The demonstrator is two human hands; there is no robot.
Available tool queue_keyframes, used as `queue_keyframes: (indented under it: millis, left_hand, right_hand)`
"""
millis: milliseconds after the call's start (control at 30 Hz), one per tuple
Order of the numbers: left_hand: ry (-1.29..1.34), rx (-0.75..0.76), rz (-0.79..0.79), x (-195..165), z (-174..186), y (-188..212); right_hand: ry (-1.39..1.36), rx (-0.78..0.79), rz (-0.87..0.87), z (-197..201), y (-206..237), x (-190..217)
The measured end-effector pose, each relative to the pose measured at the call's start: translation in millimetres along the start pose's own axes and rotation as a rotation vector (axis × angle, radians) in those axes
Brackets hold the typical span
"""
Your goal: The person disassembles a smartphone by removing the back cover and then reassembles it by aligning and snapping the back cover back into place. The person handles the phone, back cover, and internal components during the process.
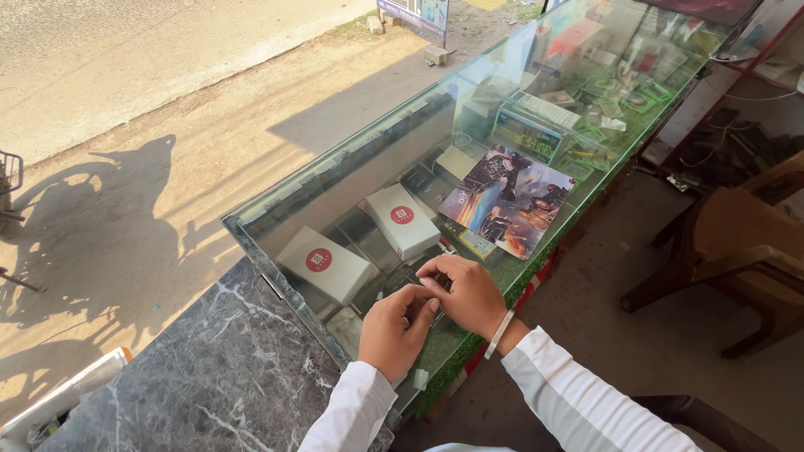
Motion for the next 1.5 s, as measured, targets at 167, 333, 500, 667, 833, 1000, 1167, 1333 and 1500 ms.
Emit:
queue_keyframes:
  millis: [167,333,500,667,833,1000,1167,1333,1500]
  left_hand:
    - [-0.011,0.059,0.025,5,-2,-1]
    - [0.009,0.073,-0.005,6,-5,-3]
    - [-0.017,0.049,0.014,7,-7,-6]
    - [0.104,-0.067,0.116,15,-8,-3]
    - [0.103,-0.267,0.081,22,-5,-1]
    - [0.184,-0.439,0.078,30,-1,0]
    - [0.130,-0.488,0.106,33,-2,-2]
    - [0.115,-0.487,0.124,32,-3,-7]
    - [0.183,-0.527,0.112,33,2,-7]
  right_hand:
    - [-0.006,0.004,-0.047,0,-5,-2]
    - [0.124,0.123,-0.110,0,-21,-12]
    - [0.029,0.113,0.066,4,-25,-17]
    - [-0.381,0.184,-0.015,19,-18,-41]
    - [0.138,0.193,0.399,83,-62,-74]
    - [0.601,0.469,0.483,88,-73,-118]
    - [0.694,0.418,0.330,113,-110,-196]
    - [0.721,0.405,0.132,190,-197,-283]
    - [0.737,0.391,-0.110,212,-215,-302]
Point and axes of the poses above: each hand's wrist, its own y-axis away from the middle knuckle, its own z-axis out of the back of the hand, x = y × z, the point moved 3 cm from there along -y, towards the middle knuckle, and after that the axes turned 5 degrees about y, right-handed, at the moved point
